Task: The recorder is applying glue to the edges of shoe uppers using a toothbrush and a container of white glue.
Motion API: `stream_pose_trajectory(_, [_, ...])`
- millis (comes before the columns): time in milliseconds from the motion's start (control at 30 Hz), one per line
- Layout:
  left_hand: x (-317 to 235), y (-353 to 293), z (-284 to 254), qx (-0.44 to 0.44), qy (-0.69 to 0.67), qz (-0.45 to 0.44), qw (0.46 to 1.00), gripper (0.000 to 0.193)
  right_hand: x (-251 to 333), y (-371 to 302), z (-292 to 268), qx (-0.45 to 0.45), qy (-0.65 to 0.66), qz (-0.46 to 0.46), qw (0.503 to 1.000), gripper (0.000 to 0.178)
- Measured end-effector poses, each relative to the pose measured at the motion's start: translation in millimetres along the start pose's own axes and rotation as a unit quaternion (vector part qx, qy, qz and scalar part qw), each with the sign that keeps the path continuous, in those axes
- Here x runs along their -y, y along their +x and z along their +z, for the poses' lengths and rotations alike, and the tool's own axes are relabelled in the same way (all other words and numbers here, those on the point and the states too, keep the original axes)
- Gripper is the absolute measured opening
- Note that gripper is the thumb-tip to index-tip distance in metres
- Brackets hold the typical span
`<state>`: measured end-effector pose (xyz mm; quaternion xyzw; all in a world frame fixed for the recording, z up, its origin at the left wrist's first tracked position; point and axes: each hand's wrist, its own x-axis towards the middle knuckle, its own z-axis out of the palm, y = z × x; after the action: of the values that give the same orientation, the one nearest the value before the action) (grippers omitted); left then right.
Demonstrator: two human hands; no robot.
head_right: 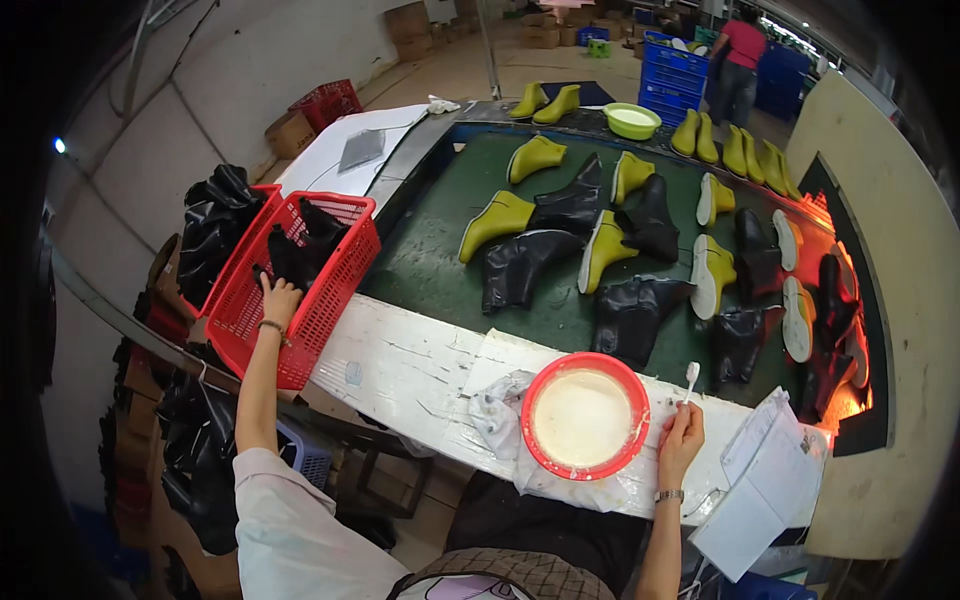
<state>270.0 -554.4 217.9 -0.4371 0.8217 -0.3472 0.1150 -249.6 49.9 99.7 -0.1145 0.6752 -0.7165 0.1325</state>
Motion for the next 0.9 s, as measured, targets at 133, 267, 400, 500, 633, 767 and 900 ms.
stream_pose_trajectory(133, [13,-32,-65,-0.233,-0.265,-0.175,0.919,0.021,6,-5,-3,0.000,-0.014,-0.017,1.000,0.022])
stream_pose_trajectory(267, [18,-67,-138,-0.437,-0.390,-0.355,0.729,0.046,7,-10,-3,0.010,-0.016,-0.016,1.000,0.023])
stream_pose_trajectory(400, [-42,-113,-233,-0.317,-0.711,-0.119,0.616,0.051,17,-7,-9,-0.013,0.087,-0.006,0.996,0.026])
stream_pose_trajectory(500, [-110,-150,-261,-0.130,-0.683,-0.036,0.718,0.023,78,-12,19,0.061,0.062,-0.036,0.996,0.029])
stream_pose_trajectory(633, [-227,-175,-276,0.278,-0.825,0.335,0.360,0.058,167,-36,80,0.343,-0.024,-0.245,0.907,0.064])
stream_pose_trajectory(767, [-289,-192,-338,0.463,-0.794,0.349,0.183,0.094,194,-53,99,0.533,0.039,-0.155,0.831,0.049])
stream_pose_trajectory(900, [-280,-204,-345,0.412,-0.785,0.365,0.285,0.109,195,-73,78,0.422,0.019,-0.104,0.900,0.038])
